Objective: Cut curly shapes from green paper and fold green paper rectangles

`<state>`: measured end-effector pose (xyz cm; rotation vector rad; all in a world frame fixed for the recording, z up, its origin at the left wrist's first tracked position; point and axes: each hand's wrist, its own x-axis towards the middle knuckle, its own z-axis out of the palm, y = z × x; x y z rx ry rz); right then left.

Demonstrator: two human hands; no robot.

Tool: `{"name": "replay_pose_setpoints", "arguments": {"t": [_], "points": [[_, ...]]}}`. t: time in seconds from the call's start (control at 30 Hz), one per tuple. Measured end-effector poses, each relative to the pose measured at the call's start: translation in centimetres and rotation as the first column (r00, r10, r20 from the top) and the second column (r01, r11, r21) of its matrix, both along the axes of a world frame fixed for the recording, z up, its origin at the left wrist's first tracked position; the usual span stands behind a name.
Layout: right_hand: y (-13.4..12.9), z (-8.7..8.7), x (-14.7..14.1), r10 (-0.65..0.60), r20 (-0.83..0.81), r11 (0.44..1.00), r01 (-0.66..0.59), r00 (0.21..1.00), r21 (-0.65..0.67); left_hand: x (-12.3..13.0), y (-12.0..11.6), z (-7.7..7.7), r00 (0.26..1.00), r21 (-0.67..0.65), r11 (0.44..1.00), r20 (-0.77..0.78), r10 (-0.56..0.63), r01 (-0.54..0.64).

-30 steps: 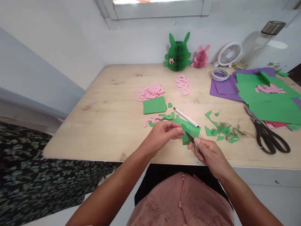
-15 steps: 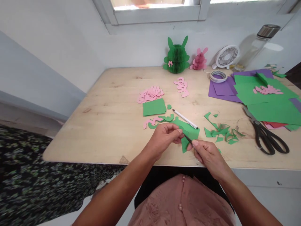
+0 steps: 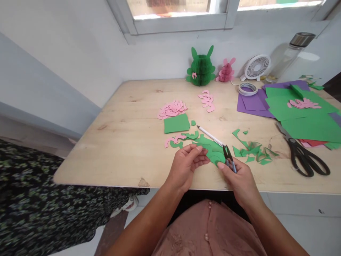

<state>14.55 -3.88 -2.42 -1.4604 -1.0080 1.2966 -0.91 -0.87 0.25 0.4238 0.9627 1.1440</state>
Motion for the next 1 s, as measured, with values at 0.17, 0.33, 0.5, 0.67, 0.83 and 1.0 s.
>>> {"name": "replay_pose_setpoints", "arguments": {"t": [0.17,0.33,0.5,0.67,0.83,1.0], "points": [[0.5,0.7,-0.5,0.015,-0.024,0.999,-0.016,1.000,-0.044,-0.2,-0.9,0.0,1.000,-0.015,1.000,0.010,0.022,-0.022],[1.1,1.7,0.2,0.179,0.032,0.983,-0.177,0.983,-0.051,-1.7,-0.7,0.3,0.994,0.061,0.998,-0.105,0.014,-0.008],[2.0,2.9,0.7,0.326,0.071,0.945,-0.324,0.943,-0.042,-2.8,-0.1,0.9,0.936,0.120,0.976,-0.324,-0.135,0.182],[2.8,3.5,0.7,0.307,0.077,0.952,-0.306,0.949,-0.031,-2.8,-0.4,1.2,0.883,0.118,0.951,-0.419,-0.213,0.285],[3.4,3.2,0.3,0.141,-0.026,0.989,-0.142,0.990,-0.049,-3.0,-1.0,0.7,0.922,0.067,0.953,-0.280,-0.266,0.295],[3.9,3.0,0.1,0.103,-0.102,0.992,-0.110,0.989,-0.064,-3.5,-1.3,0.4,0.939,0.000,0.950,-0.155,-0.308,0.311]]}}
